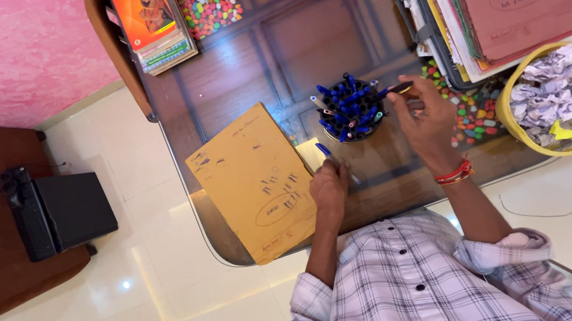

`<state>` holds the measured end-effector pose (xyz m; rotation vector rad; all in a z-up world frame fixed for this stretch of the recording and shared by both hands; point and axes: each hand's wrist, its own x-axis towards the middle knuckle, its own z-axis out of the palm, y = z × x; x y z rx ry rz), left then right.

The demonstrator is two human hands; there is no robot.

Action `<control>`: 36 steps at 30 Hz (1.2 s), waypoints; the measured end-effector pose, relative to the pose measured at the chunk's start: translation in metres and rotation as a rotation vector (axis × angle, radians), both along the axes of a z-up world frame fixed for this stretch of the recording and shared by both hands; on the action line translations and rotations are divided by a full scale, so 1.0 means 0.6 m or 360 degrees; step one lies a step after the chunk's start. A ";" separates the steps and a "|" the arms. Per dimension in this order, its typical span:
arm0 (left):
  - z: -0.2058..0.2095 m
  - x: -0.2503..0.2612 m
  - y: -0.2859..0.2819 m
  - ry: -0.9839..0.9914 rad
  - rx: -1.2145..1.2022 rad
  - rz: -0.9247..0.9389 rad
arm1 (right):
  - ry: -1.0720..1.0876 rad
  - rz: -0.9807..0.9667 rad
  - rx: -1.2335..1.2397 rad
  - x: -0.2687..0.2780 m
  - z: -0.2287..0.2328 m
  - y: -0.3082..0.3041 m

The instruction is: The person organizes a cluttered desk by placing a small box on a stack of books, arranging pens into a holder, and sorting through a file folder. They handle a yellow sticky note pad, a pen holder, and a file folder containing documents.

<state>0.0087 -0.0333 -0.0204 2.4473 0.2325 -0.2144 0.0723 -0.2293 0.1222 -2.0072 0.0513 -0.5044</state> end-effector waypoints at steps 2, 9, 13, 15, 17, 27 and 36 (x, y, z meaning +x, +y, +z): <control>-0.017 -0.003 -0.001 0.0020 0.0043 0.0010 | -0.0063 0.0017 -0.0165 0.003 -0.007 0.006; -0.020 0.004 -0.002 0.0197 0.0025 0.0048 | -0.0006 0.0097 -0.0478 0.014 -0.008 0.012; -0.005 0.006 0.003 0.0261 -0.0039 0.0084 | 0.0043 0.0120 -0.0512 0.017 0.000 0.015; 0.000 0.007 0.003 0.0282 -0.0035 0.0096 | 0.0049 0.0109 -0.0569 0.018 0.003 0.016; 0.001 0.007 0.002 0.0295 -0.0017 0.0094 | -0.0068 0.0104 -0.0564 0.015 0.004 0.015; -0.018 0.002 0.001 0.0293 -0.0030 0.0167 | -0.0093 0.0076 -0.0544 0.015 0.006 0.013; -0.021 -0.002 -0.002 0.0261 0.0007 0.0194 | 0.0172 -0.0031 -0.0715 0.050 -0.001 0.023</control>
